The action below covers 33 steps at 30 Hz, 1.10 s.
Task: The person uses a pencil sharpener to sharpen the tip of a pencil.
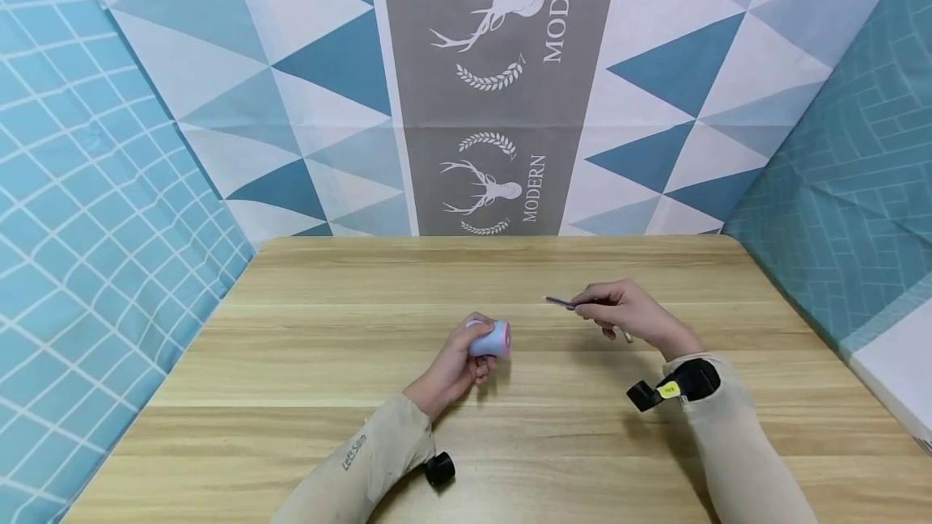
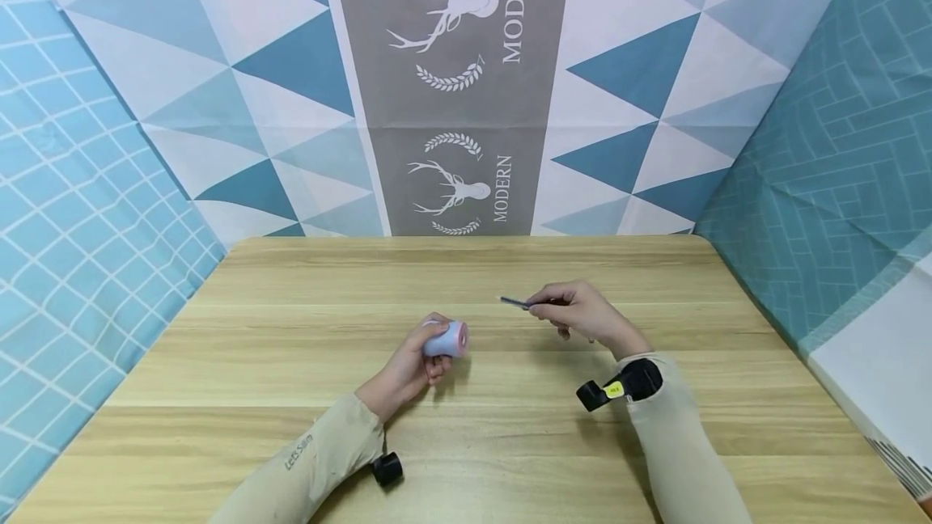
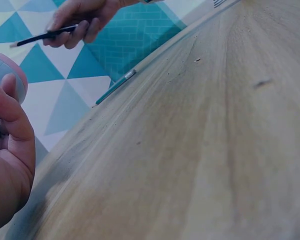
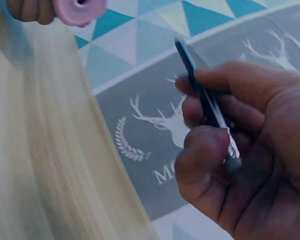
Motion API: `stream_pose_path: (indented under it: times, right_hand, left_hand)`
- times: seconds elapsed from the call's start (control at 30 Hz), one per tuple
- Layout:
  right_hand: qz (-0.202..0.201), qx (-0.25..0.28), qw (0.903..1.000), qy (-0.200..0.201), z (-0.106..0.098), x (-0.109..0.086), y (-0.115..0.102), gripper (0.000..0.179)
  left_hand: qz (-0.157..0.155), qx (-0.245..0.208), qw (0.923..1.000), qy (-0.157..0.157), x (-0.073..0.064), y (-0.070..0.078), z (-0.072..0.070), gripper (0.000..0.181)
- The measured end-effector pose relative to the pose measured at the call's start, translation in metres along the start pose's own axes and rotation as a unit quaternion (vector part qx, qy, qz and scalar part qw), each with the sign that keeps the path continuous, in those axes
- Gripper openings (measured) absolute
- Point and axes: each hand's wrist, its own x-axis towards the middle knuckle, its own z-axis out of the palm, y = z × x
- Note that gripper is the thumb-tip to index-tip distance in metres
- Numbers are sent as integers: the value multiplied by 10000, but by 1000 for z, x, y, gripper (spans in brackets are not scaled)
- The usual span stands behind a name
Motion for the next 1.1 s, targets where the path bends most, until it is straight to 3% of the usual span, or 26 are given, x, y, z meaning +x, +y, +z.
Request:
stream_pose_path:
  times: [0.17, 0.33, 0.43, 0.7, 0.93, 1.1]
  right_hand:
    - [-343, -336, 9978, -465, 17, 5, -2, 18]
    - [-307, -543, 9951, -773, 33, 8, -2, 19]
    - [-291, -735, 9944, -707, 39, 8, -5, 17]
    - [-848, -1677, 9814, -390, 58, 9, -16, 16]
    - [-1008, -1789, 9785, -188, 71, 14, -17, 13]
    - [-1047, -1849, 9771, -75, 79, 17, -18, 11]
  left_hand:
    - [9, 12, 10000, -4, 1, -1, 1, 10]
    - [-20, -10, 10000, 13, 1, -2, 2, 10]
    - [-43, 7, 10000, -1, 2, -2, 3, 10]
    - [2, -17, 10000, 7, 1, -2, 3, 9]
    - [14, -32, 9998, 189, 1, -2, 2, 10]
    - [-54, -34, 9999, 133, 2, -2, 2, 12]
